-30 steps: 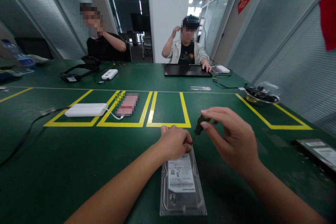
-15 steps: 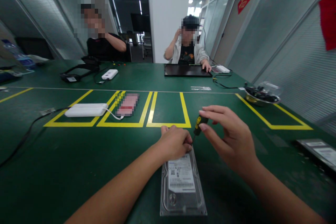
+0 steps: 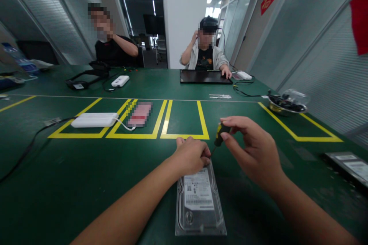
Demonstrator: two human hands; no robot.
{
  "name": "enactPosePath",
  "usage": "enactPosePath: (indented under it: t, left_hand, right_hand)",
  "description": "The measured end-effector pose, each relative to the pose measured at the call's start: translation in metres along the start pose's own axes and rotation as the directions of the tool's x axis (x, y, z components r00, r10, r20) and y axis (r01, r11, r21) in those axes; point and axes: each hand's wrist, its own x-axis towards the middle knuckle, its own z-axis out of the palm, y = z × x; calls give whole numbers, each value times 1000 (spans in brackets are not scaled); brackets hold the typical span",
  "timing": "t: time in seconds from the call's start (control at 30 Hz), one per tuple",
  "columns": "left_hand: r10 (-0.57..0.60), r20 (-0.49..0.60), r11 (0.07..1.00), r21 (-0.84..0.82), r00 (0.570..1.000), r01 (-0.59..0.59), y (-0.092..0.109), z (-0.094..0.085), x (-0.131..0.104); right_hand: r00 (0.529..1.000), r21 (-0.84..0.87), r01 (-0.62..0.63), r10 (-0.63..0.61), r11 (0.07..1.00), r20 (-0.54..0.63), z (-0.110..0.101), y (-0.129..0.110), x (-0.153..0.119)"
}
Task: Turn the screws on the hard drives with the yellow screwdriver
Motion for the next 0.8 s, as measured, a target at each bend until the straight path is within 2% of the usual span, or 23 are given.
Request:
enactPosePath:
  t: [0.1,0.27,0.47,0.67,0.8]
  left_hand:
    - [-1,5,1000,3,1000,1,1,-1,-1]
    - [-6,10,1000,4,1000,5,1,-1,0]
    - [1,-4,1000,2,1000,-1,0,1,0]
    - [1,-11,1000,2,1000,-1,0,0,-1]
    - [1,-10,1000,1,1000,-1,0,0,-1]
  right_hand:
    - [998,7,30,-30,1000,51,-1,0,1]
    - [995,2,75,-75,997,59,-3,0,2]
    - [998,-117,24,-30,993,-49,-1,0,0]
    - [994,-31,90,-88,995,57,-3,-1,2]
    - [998,-88,57,-58,995,-14,-2,-1,2]
